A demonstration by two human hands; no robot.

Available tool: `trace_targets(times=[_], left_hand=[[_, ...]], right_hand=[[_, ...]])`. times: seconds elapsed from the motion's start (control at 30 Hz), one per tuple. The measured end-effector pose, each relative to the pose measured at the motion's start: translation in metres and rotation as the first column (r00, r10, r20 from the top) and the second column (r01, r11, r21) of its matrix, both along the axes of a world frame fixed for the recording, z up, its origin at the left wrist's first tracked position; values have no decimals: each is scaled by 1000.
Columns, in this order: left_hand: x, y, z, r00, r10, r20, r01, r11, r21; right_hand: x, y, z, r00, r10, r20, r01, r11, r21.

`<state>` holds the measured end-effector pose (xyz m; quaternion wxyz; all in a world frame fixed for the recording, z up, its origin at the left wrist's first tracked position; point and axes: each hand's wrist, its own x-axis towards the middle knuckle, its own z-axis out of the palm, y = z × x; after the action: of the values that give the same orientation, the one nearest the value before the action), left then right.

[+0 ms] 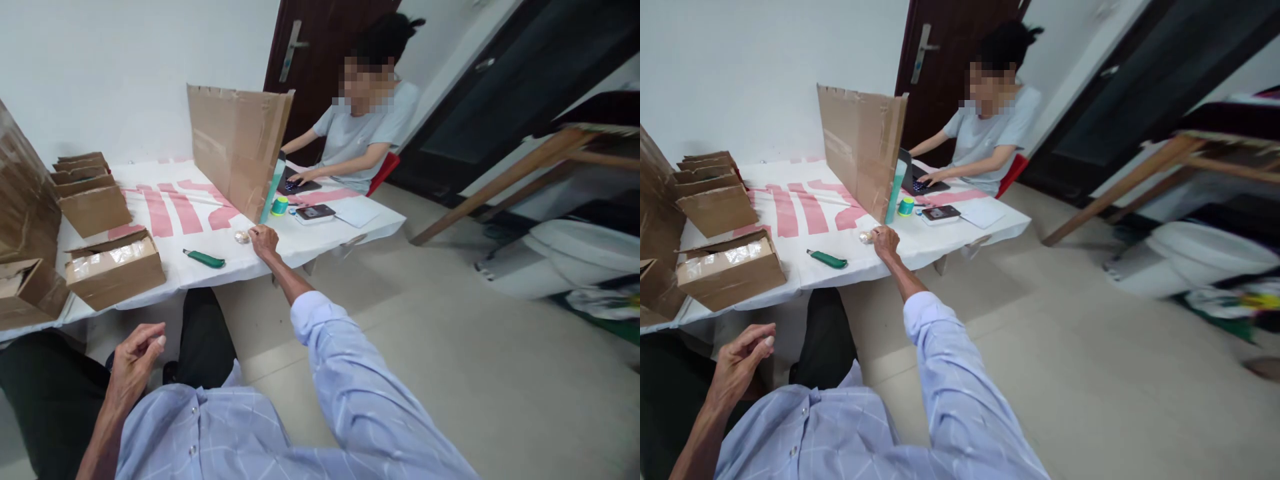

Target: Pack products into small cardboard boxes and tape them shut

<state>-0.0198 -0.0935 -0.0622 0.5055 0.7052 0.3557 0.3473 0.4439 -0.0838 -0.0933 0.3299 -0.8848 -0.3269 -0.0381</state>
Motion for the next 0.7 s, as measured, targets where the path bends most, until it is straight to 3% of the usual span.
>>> trace_targets(times=[0.2,0.4,0.53,0.7], left_hand=[[1,5,-6,1000,-2,-28,1,1000,-22],[4,3,-6,999,-17,-40,15,999,-45],[5,-1,-3,998,-33,-48,32,999,-15],[2,1,0,1000,-27,-11,27,999,18]], right_hand=[[2,24,-18,996,79,27,-75,987,-139],[-6,30,-29,990,140,13,-136,975,-177],[-10,25,-26,992,127,-10,-127,982,-138],[-19,14,-10,995,99,-28,-100,995,-30]])
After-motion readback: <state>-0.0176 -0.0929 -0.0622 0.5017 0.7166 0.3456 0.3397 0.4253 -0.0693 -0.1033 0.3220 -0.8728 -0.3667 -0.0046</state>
